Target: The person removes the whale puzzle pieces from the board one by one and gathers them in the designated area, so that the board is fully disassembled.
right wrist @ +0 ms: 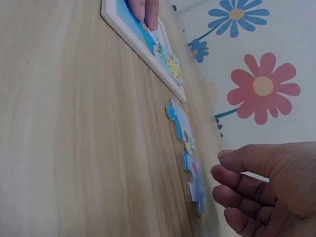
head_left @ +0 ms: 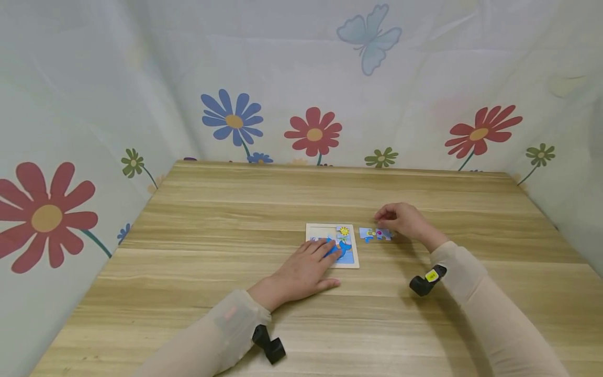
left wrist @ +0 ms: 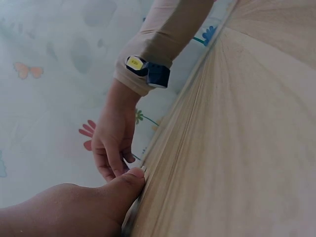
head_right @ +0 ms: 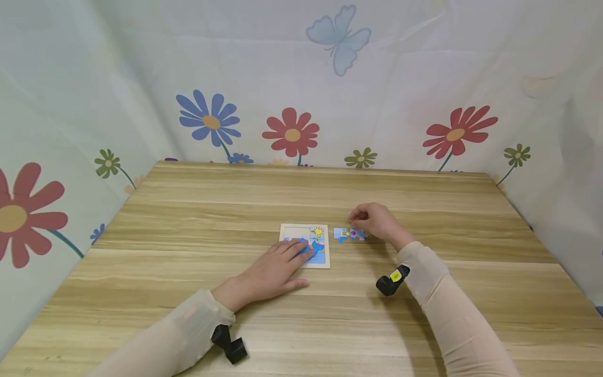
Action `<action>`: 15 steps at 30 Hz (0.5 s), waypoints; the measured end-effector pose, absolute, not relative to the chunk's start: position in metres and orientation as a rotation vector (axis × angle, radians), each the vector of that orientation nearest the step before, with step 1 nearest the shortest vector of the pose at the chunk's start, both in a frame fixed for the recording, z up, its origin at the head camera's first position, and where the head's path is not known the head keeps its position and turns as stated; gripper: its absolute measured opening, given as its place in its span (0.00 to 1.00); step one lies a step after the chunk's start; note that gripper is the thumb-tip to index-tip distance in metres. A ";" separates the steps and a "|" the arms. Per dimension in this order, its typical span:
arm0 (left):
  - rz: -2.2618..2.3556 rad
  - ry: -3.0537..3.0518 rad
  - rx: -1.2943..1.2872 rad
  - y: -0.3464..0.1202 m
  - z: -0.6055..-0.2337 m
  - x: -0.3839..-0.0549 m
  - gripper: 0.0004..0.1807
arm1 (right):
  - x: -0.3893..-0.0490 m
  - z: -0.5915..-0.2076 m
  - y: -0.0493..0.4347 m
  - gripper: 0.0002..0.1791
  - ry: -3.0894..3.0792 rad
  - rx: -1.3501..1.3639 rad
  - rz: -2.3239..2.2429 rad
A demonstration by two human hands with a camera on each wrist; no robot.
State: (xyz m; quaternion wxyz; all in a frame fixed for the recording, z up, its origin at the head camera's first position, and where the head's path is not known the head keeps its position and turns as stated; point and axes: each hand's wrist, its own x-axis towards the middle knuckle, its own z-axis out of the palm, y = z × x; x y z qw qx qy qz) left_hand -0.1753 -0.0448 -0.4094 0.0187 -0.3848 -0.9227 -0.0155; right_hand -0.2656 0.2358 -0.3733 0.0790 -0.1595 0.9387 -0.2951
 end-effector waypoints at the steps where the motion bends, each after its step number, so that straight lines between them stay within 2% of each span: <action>1: -0.049 -2.865 -1.195 -0.045 -0.410 -0.175 0.37 | -0.266 -0.373 0.235 0.09 2.813 -0.484 -0.888; 15: -0.061 -2.859 -1.200 -0.045 -0.410 -0.176 0.36 | -0.264 -0.369 0.220 0.10 2.848 -0.582 -0.951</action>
